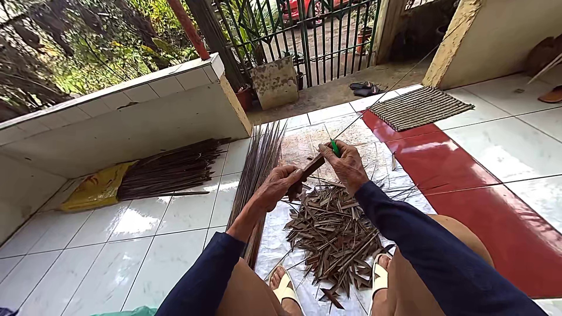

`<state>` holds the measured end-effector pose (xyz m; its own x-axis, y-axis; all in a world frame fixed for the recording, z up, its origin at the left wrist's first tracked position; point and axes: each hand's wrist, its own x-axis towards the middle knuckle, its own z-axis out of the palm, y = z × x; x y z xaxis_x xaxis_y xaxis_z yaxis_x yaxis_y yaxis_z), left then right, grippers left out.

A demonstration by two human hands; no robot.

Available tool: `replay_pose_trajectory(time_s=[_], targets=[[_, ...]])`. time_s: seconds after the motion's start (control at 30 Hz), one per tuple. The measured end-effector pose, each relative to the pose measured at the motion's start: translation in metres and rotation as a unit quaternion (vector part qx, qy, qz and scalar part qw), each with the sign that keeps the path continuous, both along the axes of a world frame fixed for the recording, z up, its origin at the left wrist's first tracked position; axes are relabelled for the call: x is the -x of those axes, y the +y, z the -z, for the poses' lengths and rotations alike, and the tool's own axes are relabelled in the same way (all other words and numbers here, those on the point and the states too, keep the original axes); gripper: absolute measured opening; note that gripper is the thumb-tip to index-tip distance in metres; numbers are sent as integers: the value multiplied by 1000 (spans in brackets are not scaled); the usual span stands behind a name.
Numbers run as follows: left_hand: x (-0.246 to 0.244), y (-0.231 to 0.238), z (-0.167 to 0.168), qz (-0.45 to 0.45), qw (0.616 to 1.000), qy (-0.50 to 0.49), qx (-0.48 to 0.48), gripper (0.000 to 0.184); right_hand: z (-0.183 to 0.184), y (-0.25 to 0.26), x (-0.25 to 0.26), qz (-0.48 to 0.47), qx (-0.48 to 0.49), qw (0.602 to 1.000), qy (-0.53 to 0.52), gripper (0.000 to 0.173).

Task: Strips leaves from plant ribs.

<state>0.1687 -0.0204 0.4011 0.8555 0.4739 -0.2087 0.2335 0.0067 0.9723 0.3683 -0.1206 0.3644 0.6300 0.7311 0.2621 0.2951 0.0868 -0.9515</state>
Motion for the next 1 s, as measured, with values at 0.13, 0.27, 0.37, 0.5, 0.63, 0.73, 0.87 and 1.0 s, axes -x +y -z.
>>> replay_pose_trajectory(time_s=[0.13,0.27,0.37,0.5,0.63,0.73,0.87,1.0], targets=[[-4,0,-6,-92,995,-22,-27,26,1,-2,15,-47,42,998,-17,47],[-4,4,-10,-151,985,-78,-14,23,2,-7,30,-124,33,991,-36,36],[-5,3,-12,-152,984,-95,7,23,0,-9,38,-164,25,986,-35,35],[-6,-3,-15,-144,983,-104,39,21,-2,-10,38,-200,-1,979,-40,31],[-4,-2,-17,-132,984,-105,65,21,-5,-11,37,-200,-7,979,-43,30],[-3,-1,-20,-125,982,-99,104,22,-7,-13,36,-189,-5,980,-61,29],[0,1,-21,-107,976,-98,165,22,-7,-13,35,-185,-20,980,-72,27],[3,3,-22,-79,970,-116,201,24,-9,-13,34,-184,-24,979,-85,29]])
